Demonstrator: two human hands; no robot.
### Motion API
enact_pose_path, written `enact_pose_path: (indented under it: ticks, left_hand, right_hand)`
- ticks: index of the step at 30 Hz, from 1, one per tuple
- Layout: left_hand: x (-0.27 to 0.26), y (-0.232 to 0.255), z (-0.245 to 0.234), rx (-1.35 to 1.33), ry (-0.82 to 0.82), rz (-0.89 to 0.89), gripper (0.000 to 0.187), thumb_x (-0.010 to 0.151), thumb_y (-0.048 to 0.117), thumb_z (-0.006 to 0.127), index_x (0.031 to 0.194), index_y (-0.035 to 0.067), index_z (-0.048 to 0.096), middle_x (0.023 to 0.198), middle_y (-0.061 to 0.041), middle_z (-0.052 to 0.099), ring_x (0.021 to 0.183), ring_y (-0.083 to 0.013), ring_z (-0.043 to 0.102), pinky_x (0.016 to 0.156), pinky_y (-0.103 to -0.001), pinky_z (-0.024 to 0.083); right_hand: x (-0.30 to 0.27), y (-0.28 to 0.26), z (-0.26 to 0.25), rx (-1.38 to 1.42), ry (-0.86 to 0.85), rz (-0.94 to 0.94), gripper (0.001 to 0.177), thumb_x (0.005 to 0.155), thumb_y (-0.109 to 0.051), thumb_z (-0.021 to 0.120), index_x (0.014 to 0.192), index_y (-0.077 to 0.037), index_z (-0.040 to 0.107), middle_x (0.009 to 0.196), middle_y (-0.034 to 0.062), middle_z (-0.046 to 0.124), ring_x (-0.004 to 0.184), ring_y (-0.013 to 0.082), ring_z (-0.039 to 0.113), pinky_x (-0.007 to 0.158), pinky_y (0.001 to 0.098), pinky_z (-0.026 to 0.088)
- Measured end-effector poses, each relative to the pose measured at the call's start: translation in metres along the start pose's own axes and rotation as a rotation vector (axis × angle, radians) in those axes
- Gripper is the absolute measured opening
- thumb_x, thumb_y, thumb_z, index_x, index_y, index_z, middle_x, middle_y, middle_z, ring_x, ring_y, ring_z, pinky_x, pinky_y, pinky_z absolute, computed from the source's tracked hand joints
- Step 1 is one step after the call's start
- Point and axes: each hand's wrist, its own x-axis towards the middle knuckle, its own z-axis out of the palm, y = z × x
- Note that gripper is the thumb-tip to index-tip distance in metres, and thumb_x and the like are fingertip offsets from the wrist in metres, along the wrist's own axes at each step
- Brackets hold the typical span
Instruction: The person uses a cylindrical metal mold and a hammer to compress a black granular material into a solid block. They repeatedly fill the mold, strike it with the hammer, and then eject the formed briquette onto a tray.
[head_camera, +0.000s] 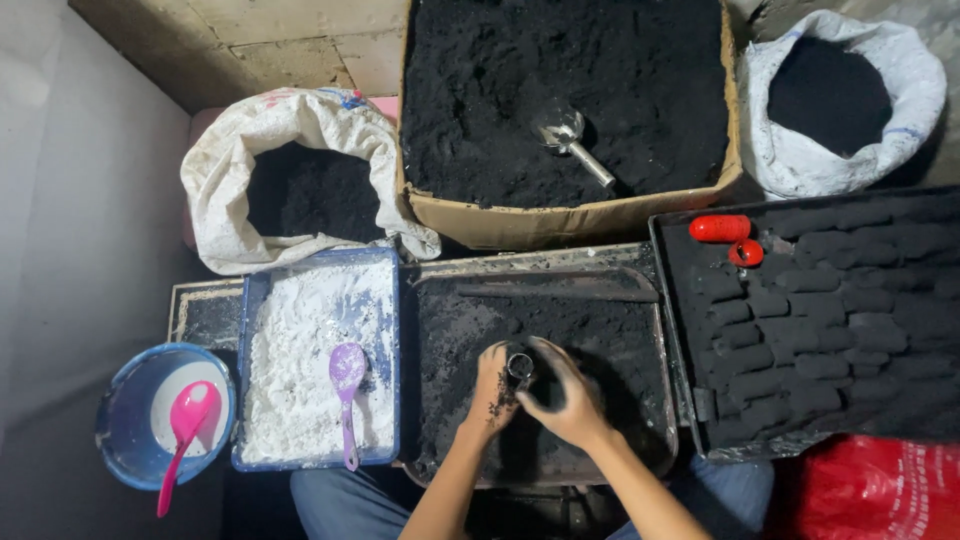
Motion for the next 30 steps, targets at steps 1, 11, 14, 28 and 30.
enact_pose_path:
  ticks: [1, 11, 14, 28, 30]
  left_hand:
    - [-0.006, -0.006, 0.001, 0.002, -0.005, 0.003, 0.062, 0.077, 0.053, 0.039, 0.115, 0.005, 0.044, 0.120, -0.021, 0.041, 0.112, -0.0370, 0.036, 0.094, -0.048, 0.031]
    - [0.005, 0.072, -0.082, 0.456, -0.365, -0.240, 0.090, 0.061, 0.018, 0.075, 0.134, 0.009, 0.024, 0.129, -0.022, 0.033, 0.120, -0.0408, 0.031, 0.096, -0.049, 0.032]
    - [0.001, 0.078, -0.069, -0.025, -0.144, -0.089, 0.088, 0.055, 0.022, 0.081, 0.128, 0.005, 0.035, 0.122, -0.020, 0.042, 0.116, -0.0380, 0.039, 0.099, -0.047, 0.032]
    - [0.015, 0.016, 0.020, -0.313, 0.337, -0.196, 0.021, 0.069, 0.024, 0.075, 0.070, 0.011, 0.058, 0.059, -0.007, 0.059, 0.059, -0.0215, 0.062, 0.056, -0.031, 0.049]
    - [0.016, 0.015, 0.023, -0.320, 0.312, -0.204, 0.023, 0.072, 0.024, 0.072, 0.066, 0.011, 0.054, 0.054, -0.009, 0.056, 0.052, -0.0226, 0.057, 0.050, -0.032, 0.045]
  right_hand:
    - [0.004, -0.003, 0.001, 0.000, 0.006, 0.002, 0.062, 0.074, -0.022, 0.066, 0.127, -0.004, 0.039, 0.129, 0.0124, 0.044, 0.122, 0.0246, 0.040, 0.104, 0.0377, 0.032]
    - [0.017, 0.014, 0.000, -0.088, -0.004, -0.009, 0.054, 0.059, -0.007, 0.066, 0.112, -0.004, 0.054, 0.112, 0.0142, 0.056, 0.110, 0.0296, 0.051, 0.093, 0.0397, 0.039]
    - [0.038, -0.003, -0.021, -0.221, 0.061, 0.198, 0.049, 0.065, -0.006, 0.058, 0.112, 0.001, 0.053, 0.113, 0.0237, 0.052, 0.112, 0.0376, 0.047, 0.094, 0.0478, 0.036]
    - [0.116, 0.039, -0.079, -0.700, -0.555, 0.453, 0.044, 0.087, -0.022, 0.047, 0.124, 0.001, 0.045, 0.131, 0.0217, 0.042, 0.128, 0.0330, 0.031, 0.102, 0.0536, 0.024]
    - [0.116, 0.049, -0.071, -0.534, -0.491, 0.502, 0.049, 0.084, -0.023, 0.048, 0.124, 0.004, 0.045, 0.132, 0.0248, 0.038, 0.129, 0.0354, 0.030, 0.105, 0.0492, 0.024]
